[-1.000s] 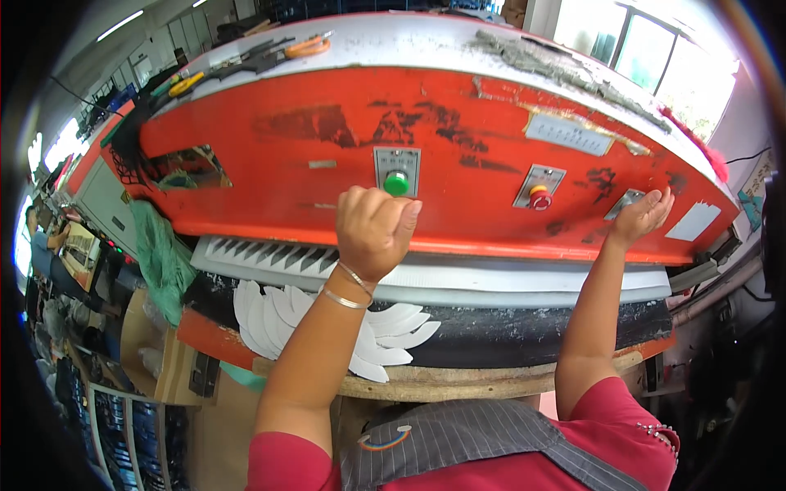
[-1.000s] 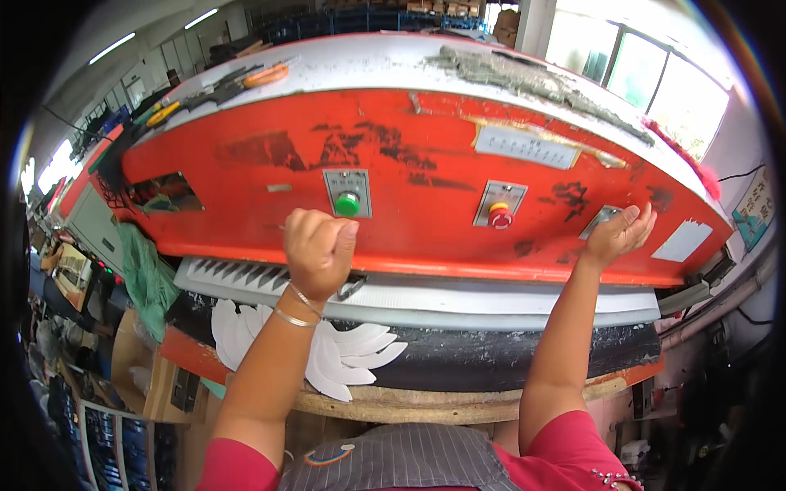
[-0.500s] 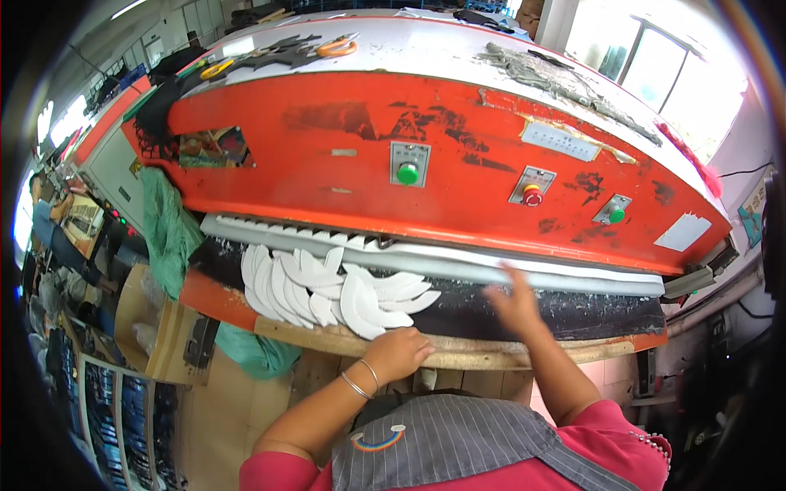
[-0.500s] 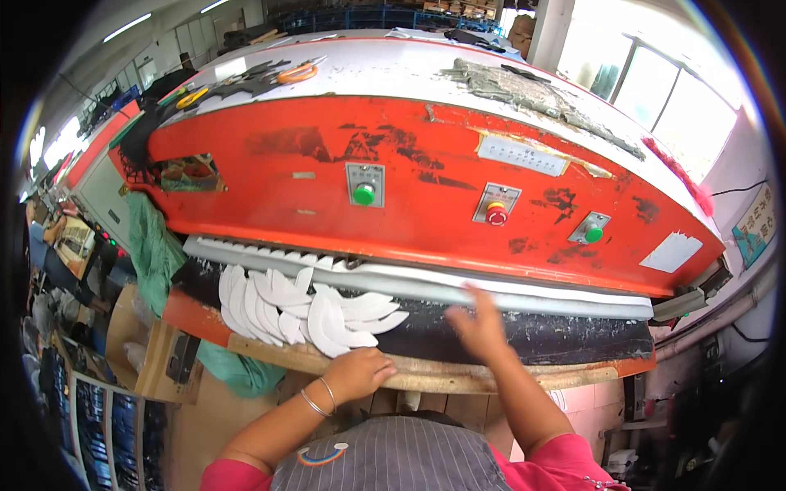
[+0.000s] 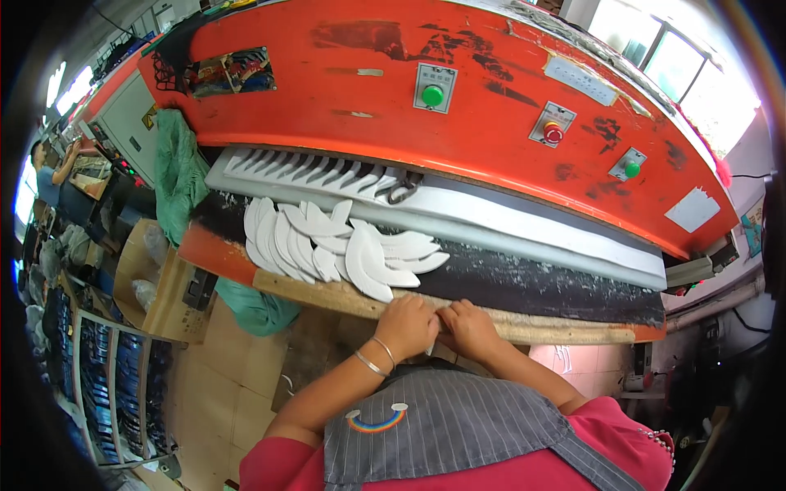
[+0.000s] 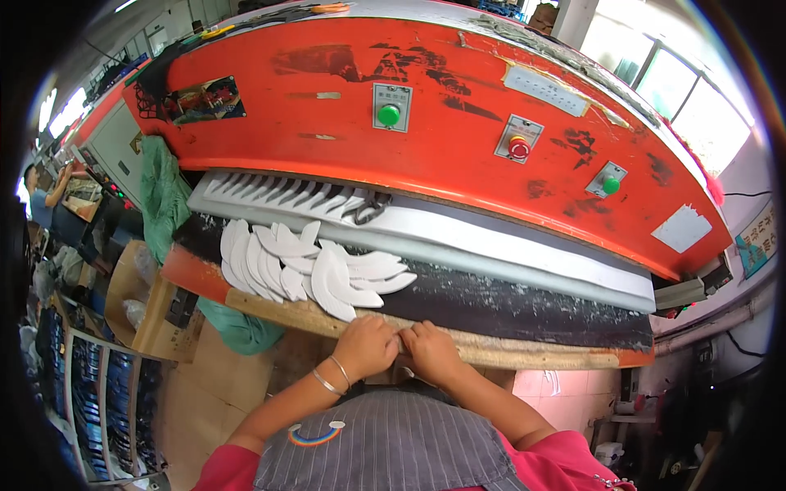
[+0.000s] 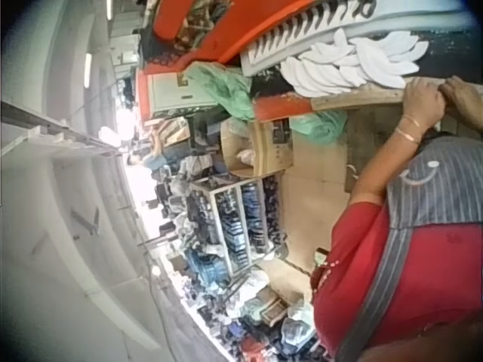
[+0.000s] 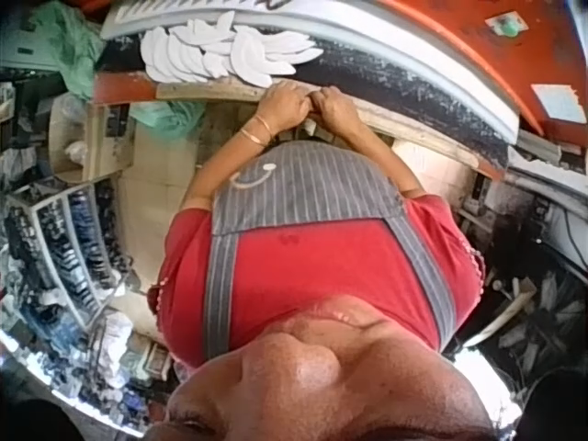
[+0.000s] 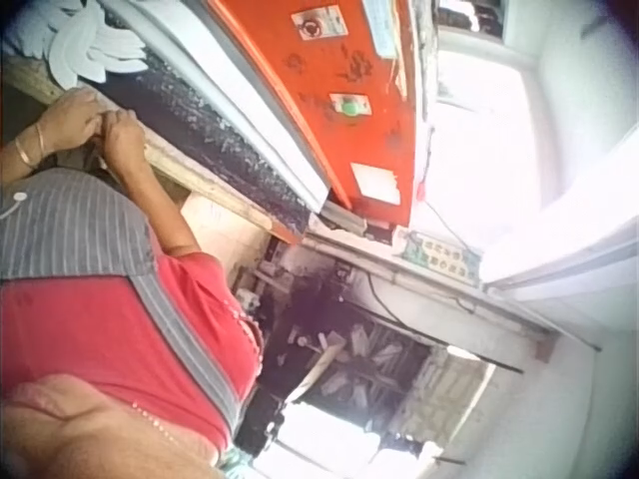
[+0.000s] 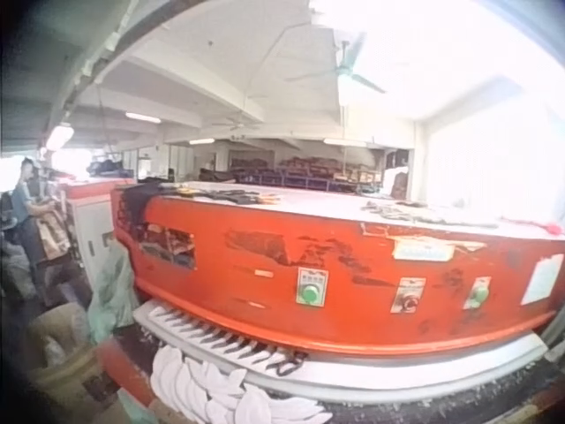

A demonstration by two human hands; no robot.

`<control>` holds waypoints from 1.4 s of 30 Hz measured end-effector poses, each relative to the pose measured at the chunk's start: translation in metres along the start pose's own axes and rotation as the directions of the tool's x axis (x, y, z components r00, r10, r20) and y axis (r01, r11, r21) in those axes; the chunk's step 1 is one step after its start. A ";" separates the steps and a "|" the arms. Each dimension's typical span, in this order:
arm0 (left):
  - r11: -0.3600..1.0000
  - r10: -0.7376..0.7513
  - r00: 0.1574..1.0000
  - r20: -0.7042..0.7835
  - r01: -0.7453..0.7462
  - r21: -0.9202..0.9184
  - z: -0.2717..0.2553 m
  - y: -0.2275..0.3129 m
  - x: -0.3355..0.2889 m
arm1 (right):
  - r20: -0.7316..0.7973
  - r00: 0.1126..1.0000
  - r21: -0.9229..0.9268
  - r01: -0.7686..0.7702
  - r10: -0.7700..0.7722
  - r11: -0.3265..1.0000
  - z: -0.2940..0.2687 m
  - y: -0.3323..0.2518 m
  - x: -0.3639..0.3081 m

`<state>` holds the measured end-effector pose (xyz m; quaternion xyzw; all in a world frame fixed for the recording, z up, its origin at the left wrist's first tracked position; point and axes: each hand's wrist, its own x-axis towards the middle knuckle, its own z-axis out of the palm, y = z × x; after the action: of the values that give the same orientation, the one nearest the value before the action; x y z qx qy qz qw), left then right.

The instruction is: The operator uses a manual press machine to cut or shape white synthetic components for shoe assembly.

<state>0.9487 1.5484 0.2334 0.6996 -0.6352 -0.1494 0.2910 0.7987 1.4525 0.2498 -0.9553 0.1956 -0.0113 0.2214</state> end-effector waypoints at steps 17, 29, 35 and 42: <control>0.845 -0.120 0.984 -0.132 0.171 0.506 -0.012 -0.114 -0.002 | 0.293 0.907 -0.407 0.403 -0.301 0.819 -0.005 0.004 0.211; 0.989 0.055 0.998 0.025 -0.051 -0.138 -0.027 -0.038 -0.007 | 0.027 0.999 0.547 -0.035 0.024 0.837 -0.092 -0.004 0.052; 0.706 0.053 0.970 0.239 0.133 -0.695 -0.036 0.003 -0.021 | -0.053 0.990 0.772 -0.041 0.129 0.634 -0.048 -0.008 -0.007; 0.234 0.094 0.936 0.339 0.311 -0.921 -0.043 0.021 -0.037 | 0.097 0.991 0.770 -0.015 -0.094 0.637 -0.027 -0.017 -0.037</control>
<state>0.9518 1.5934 0.2740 0.3788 -0.3947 -0.6409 0.5386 0.7679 1.4689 0.2838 -0.7731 0.1365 -0.0369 0.6183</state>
